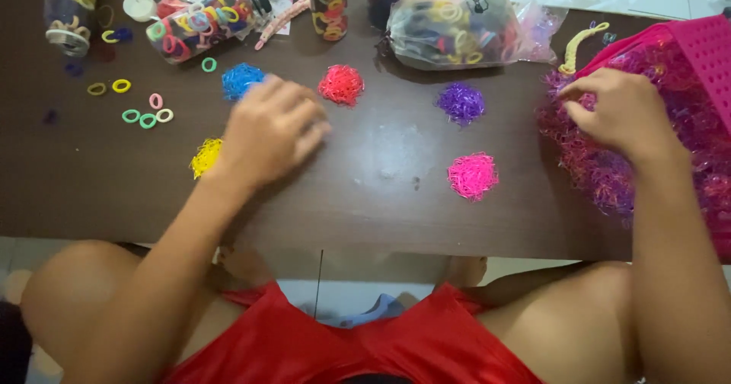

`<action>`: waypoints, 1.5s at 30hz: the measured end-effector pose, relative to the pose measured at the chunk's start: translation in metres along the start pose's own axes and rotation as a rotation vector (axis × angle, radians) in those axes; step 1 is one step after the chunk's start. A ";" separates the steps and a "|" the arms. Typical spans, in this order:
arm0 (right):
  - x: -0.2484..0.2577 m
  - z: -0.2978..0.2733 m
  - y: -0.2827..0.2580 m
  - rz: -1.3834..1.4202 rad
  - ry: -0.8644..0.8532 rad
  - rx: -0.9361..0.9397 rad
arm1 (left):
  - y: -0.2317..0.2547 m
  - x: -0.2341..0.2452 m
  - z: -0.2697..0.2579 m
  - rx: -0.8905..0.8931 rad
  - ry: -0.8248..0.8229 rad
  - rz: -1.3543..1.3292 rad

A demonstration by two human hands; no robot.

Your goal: Sorting and organizing small colorful rubber bands into piles on a table.

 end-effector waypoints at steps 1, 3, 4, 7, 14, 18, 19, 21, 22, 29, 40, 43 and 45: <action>0.003 0.001 -0.006 -0.002 0.002 -0.002 | 0.007 -0.003 -0.001 -0.001 0.003 -0.001; -0.004 0.001 -0.012 0.044 -0.135 -0.085 | 0.029 -0.022 -0.004 -0.081 -0.131 -0.092; -0.002 0.000 -0.015 0.044 -0.136 -0.085 | 0.034 -0.027 -0.008 -0.080 -0.131 -0.094; -0.005 -0.001 -0.018 -0.018 -0.159 -0.097 | 0.044 -0.053 -0.019 -0.058 -0.309 -0.213; -0.010 0.002 -0.016 -0.062 -0.083 0.000 | 0.046 -0.053 -0.020 -0.042 -0.281 -0.139; -0.013 0.004 -0.011 -0.082 -0.101 -0.004 | 0.046 -0.051 -0.020 -0.045 -0.276 -0.135; -0.013 0.004 -0.013 -0.082 -0.103 -0.003 | 0.047 -0.052 -0.021 -0.043 -0.277 -0.136; -0.013 0.005 -0.011 -0.092 -0.142 -0.029 | 0.046 -0.054 -0.021 -0.047 -0.297 -0.135; -0.010 0.005 -0.015 -0.093 -0.141 -0.029 | 0.046 -0.055 -0.021 -0.047 -0.296 -0.134; -0.006 0.000 -0.014 -0.018 -0.176 -0.092 | 0.045 -0.056 -0.022 -0.038 -0.286 -0.140; -0.019 0.006 -0.015 -0.118 -0.176 -0.002 | 0.045 -0.051 -0.021 -0.032 -0.260 -0.147; -0.008 0.004 -0.016 -0.007 -0.122 -0.001 | 0.045 -0.052 -0.019 -0.039 -0.264 -0.156; -0.008 0.003 -0.012 -0.020 -0.129 -0.022 | 0.045 -0.052 -0.020 -0.036 -0.274 -0.154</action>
Point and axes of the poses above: each hand's wrist, its own z-axis towards the middle knuckle, its own x-axis out of the back of the hand, y = z × x, the point moved 9 cm from there along z, towards the middle knuckle, and after that the axes turned 8 degrees about z, right-handed, at the moved point
